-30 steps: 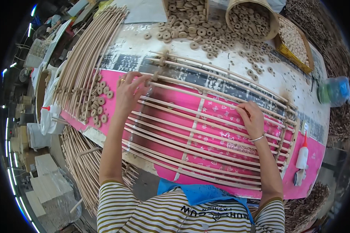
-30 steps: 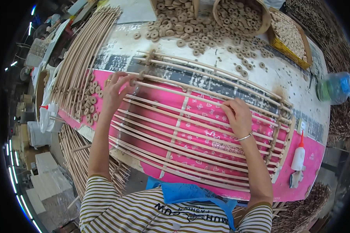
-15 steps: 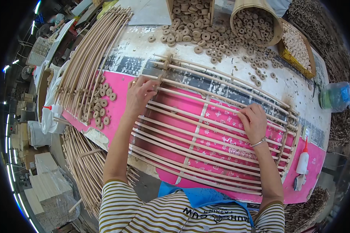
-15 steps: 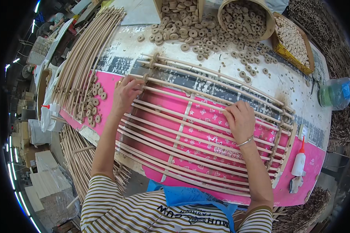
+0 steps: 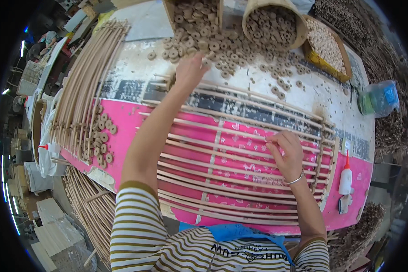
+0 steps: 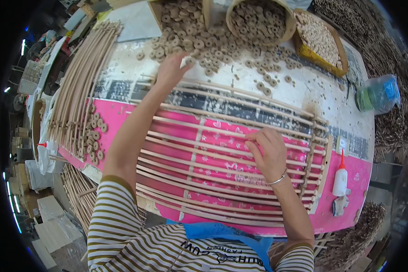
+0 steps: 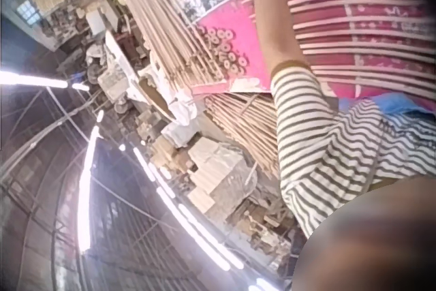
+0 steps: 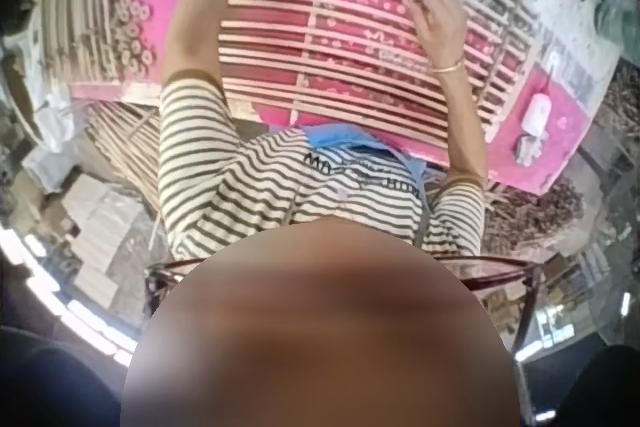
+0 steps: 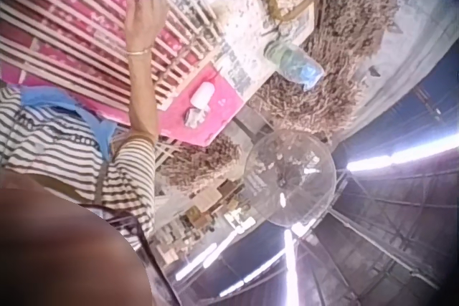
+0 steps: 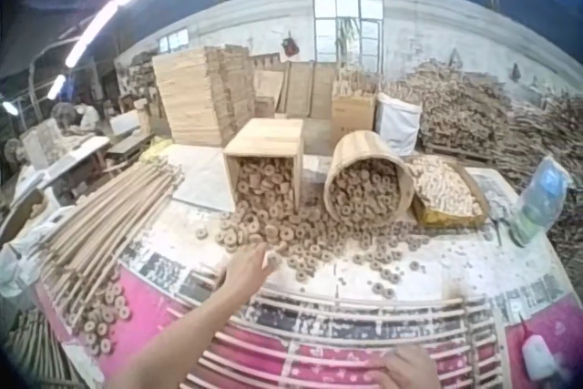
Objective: Assembling wooden items by applying glue to wooden rods and sliding wooden rings onto them.
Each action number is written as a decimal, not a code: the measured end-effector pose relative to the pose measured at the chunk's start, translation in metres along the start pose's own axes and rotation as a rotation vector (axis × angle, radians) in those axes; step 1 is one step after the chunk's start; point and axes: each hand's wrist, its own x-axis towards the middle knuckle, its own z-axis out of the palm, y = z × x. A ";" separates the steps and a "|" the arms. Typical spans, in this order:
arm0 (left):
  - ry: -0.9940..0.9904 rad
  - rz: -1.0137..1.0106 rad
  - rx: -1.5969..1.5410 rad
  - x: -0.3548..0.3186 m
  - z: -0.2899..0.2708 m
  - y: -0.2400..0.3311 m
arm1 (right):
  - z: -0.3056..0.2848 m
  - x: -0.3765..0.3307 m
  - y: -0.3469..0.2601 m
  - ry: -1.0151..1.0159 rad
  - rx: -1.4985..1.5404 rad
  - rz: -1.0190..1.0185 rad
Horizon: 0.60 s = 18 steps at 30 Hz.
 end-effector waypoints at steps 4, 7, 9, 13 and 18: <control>-0.005 -0.026 0.103 0.020 0.028 -0.007 | -0.008 -0.013 0.000 -0.118 0.010 0.028; 0.109 0.023 0.044 0.009 0.027 -0.009 | -0.002 -0.020 -0.002 -0.174 0.012 -0.046; 0.069 -0.001 -0.066 -0.003 0.006 -0.011 | 0.004 -0.023 0.000 -0.184 -0.004 -0.049; -0.055 -0.208 -0.647 -0.041 -0.064 -0.040 | 0.014 -0.024 0.001 -0.181 -0.030 -0.021; 0.031 -0.491 -0.831 -0.118 -0.150 -0.070 | 0.023 -0.024 0.000 -0.178 -0.037 -0.056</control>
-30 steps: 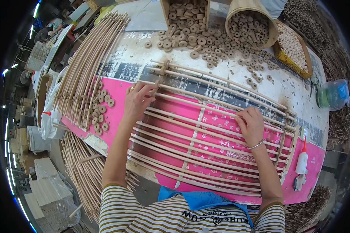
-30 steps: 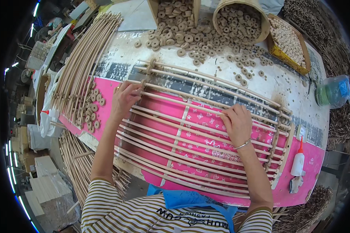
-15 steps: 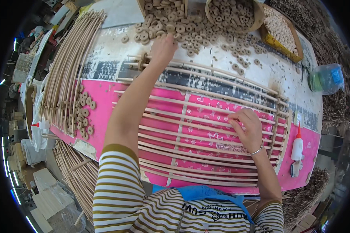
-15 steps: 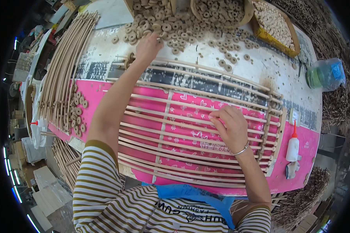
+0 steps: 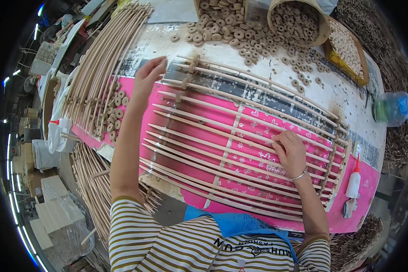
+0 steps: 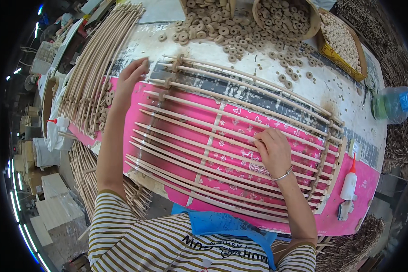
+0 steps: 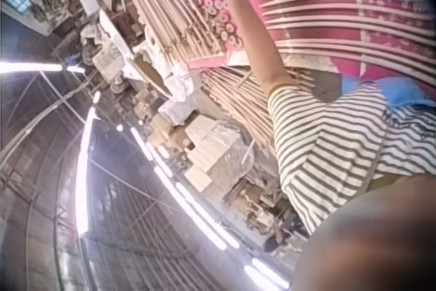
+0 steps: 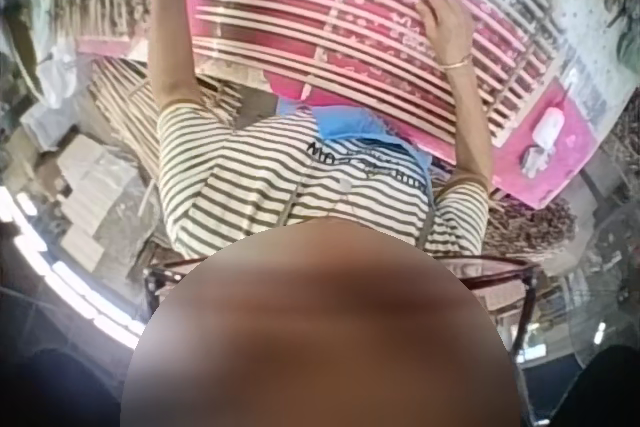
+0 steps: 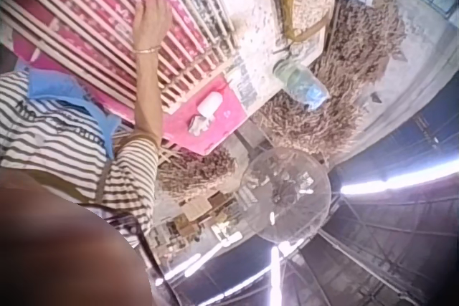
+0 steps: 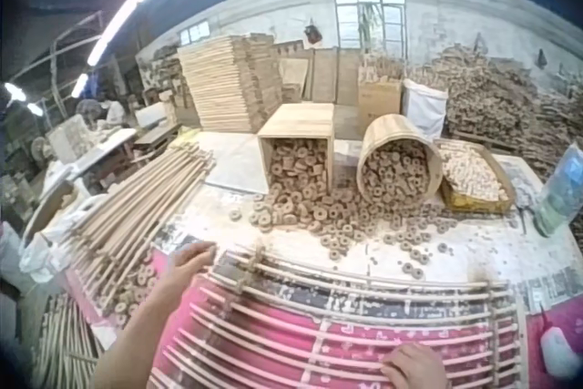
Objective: Assembling wooden items by applying glue to wooden rods and sliding wooden rings onto them.
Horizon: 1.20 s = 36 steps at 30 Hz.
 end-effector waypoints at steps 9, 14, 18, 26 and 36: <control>0.139 -0.210 -0.239 -0.077 -0.062 -0.048 | -0.005 -0.002 -0.006 0.050 0.229 0.146; 0.083 -0.239 -0.396 -0.087 -0.059 -0.053 | -0.004 0.000 -0.007 0.031 0.231 0.159; 0.071 -0.229 -0.432 -0.088 -0.054 -0.053 | -0.001 -0.002 -0.005 0.034 0.231 0.136; 0.046 -0.274 -0.292 -0.092 -0.037 -0.035 | 0.001 0.002 -0.011 0.095 0.212 0.112; 0.138 -0.260 -0.182 -0.098 -0.021 -0.016 | 0.004 0.011 -0.022 0.142 0.166 0.036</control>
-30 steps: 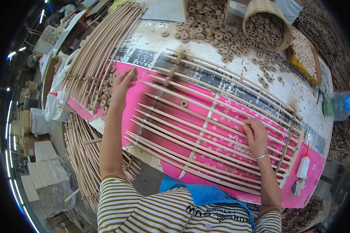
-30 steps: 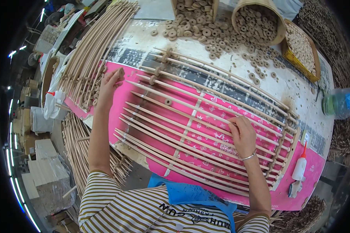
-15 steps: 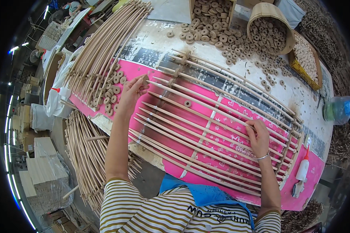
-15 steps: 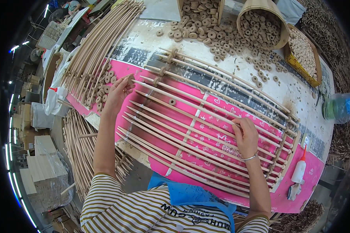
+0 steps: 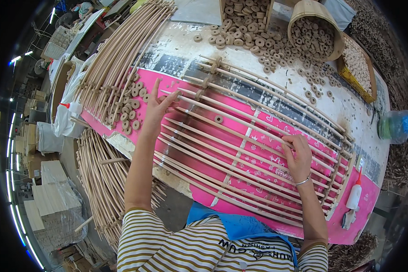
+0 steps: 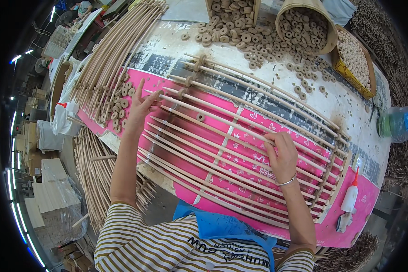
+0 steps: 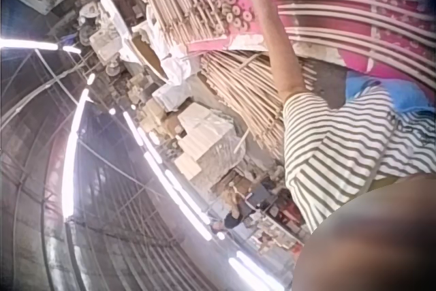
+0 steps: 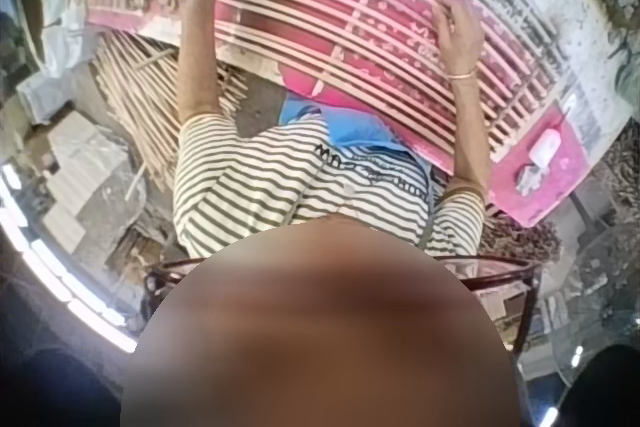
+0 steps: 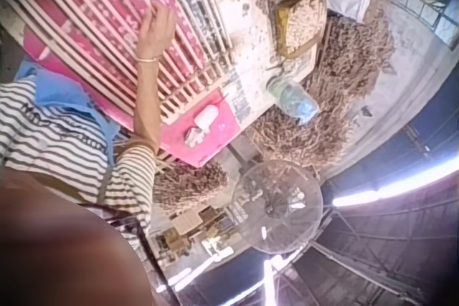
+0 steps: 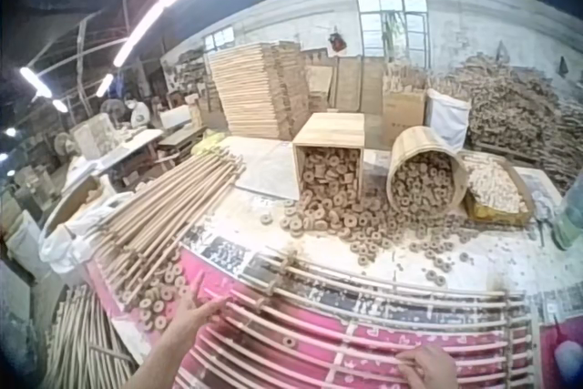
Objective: Assembling wooden items by applying glue to wooden rods and sliding wooden rings onto them.
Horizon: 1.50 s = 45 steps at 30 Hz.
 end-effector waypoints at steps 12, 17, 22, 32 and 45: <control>-0.043 0.049 0.024 0.000 0.004 -0.008 | 0.000 0.002 0.002 -0.117 0.057 0.153; -0.062 0.067 0.026 -0.005 0.012 -0.007 | 0.003 -0.001 0.005 -0.095 -0.052 0.136; -0.083 0.136 0.438 -0.008 0.002 -0.004 | 0.002 -0.003 0.010 -0.058 0.015 0.141; -0.125 0.732 1.077 -0.003 0.011 -0.007 | 0.001 -0.006 0.020 -0.063 0.020 0.134; -0.108 0.760 1.064 0.006 0.017 -0.025 | 0.006 -0.004 0.026 -0.026 -0.302 -0.061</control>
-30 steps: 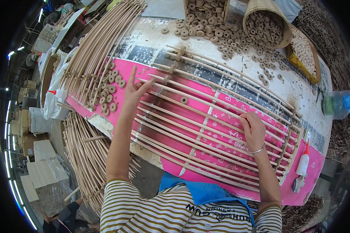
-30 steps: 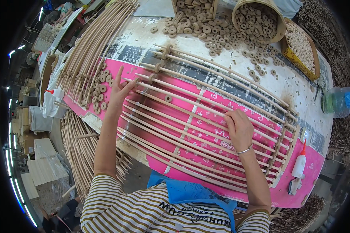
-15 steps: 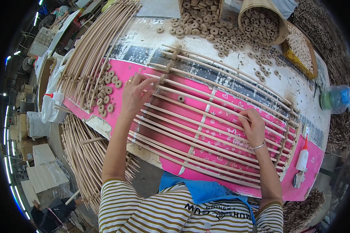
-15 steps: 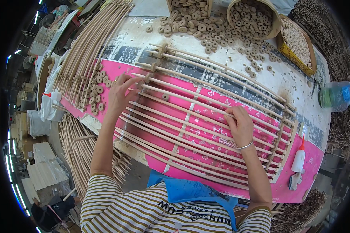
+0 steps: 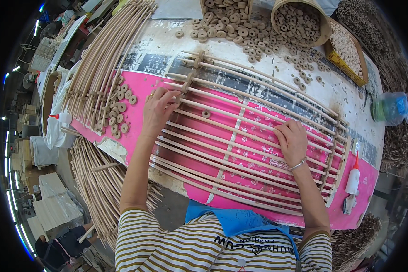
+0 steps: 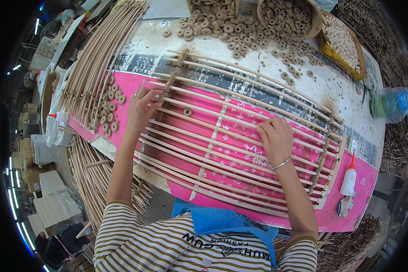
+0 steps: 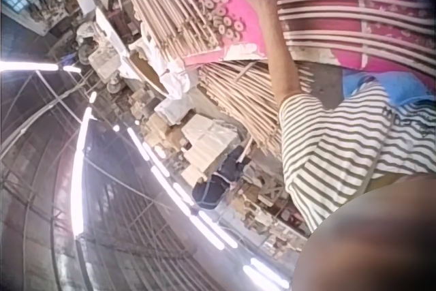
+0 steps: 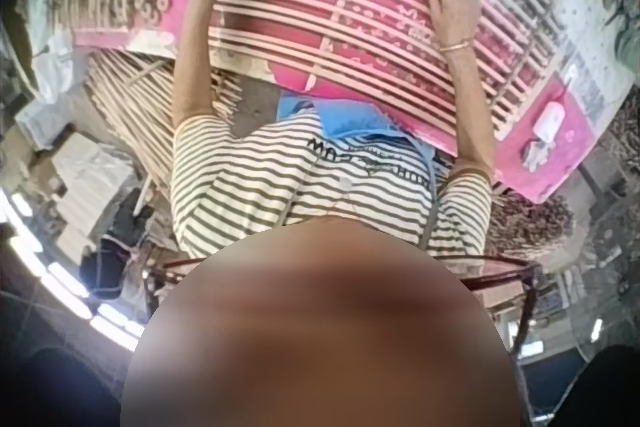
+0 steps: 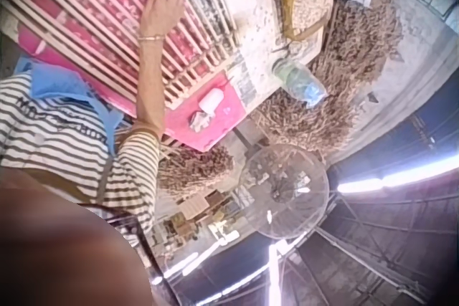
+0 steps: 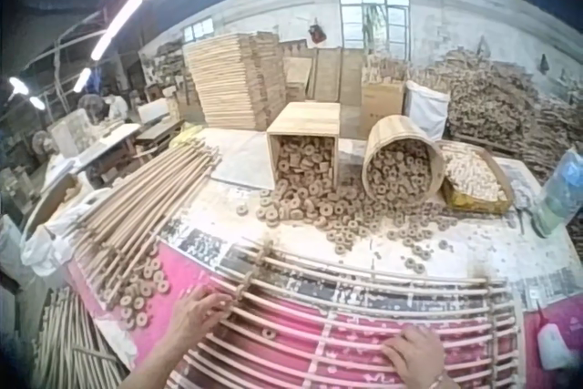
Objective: Assembling wooden items by applying glue to wooden rods and sliding wooden rings onto them.
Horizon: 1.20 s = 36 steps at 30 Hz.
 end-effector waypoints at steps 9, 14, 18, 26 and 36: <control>0.032 0.025 -0.036 0.006 0.004 0.035 | -0.005 0.002 0.000 0.029 -0.036 0.003; -0.024 0.151 0.045 -0.003 0.022 0.076 | -0.011 0.007 -0.012 0.055 0.010 0.022; 0.025 0.034 0.107 0.000 0.036 0.093 | -0.010 0.000 -0.010 0.051 0.055 0.029; 0.082 -0.011 -0.130 0.007 0.030 0.103 | -0.021 0.000 -0.010 0.083 0.082 0.015; -0.145 -0.192 -0.722 0.095 0.060 0.091 | -0.027 -0.004 -0.024 0.048 0.252 0.064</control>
